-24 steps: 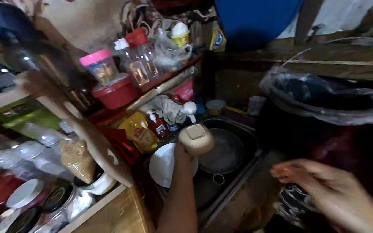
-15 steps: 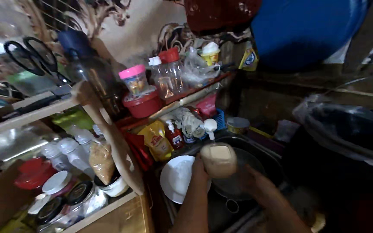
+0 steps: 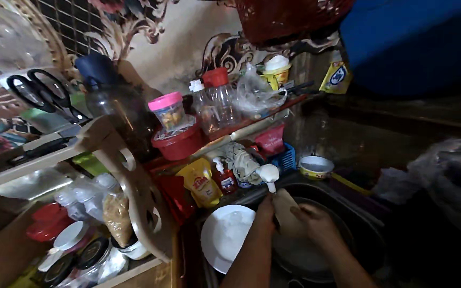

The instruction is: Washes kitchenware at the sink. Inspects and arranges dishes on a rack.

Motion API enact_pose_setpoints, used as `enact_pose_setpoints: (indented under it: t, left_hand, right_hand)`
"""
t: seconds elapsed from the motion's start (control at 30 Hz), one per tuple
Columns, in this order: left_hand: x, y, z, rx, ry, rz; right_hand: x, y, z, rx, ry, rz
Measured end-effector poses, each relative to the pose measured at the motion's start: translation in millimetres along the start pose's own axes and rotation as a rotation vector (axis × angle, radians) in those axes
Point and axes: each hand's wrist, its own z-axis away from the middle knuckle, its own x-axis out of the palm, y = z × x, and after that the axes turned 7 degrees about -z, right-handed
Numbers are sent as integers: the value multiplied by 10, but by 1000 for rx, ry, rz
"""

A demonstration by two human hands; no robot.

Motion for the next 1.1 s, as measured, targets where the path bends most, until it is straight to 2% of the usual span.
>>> enact_pose_setpoints:
  t: [0.13, 0.23, 0.4, 0.5, 0.6, 0.7, 0.8, 0.87, 1.0, 1.1]
  left_hand:
    - [68, -1, 72, 221, 202, -103]
    - [70, -83, 143, 363, 197, -134]
    - [80, -365, 282, 622, 258, -531]
    - [70, -518, 355, 692, 277, -577]
    - [46, -524, 379, 539, 182, -410]
    - [38, -309, 382, 364, 104, -182]
    - [0, -85, 288, 104, 77, -77]
    - [-26, 33, 222, -22, 14, 23]
    - [-124, 75, 86, -141, -107, 193]
    - [-193, 96, 102, -185, -169, 180]
  right_hand:
    - [278, -87, -144, 25, 19, 26]
    - [407, -179, -246, 146, 31, 7]
    - [458, -108, -464, 309, 91, -175]
    - [419, -99, -507, 338, 67, -137]
    - [398, -120, -469, 281, 39, -53]
    - [380, -142, -413, 244, 6, 48]
    - [360, -182, -340, 244, -135, 169]
    - [369, -155, -334, 183, -236, 271]
    - [404, -198, -335, 38, -382, 529]
    - [405, -257, -337, 52, -515, 676]
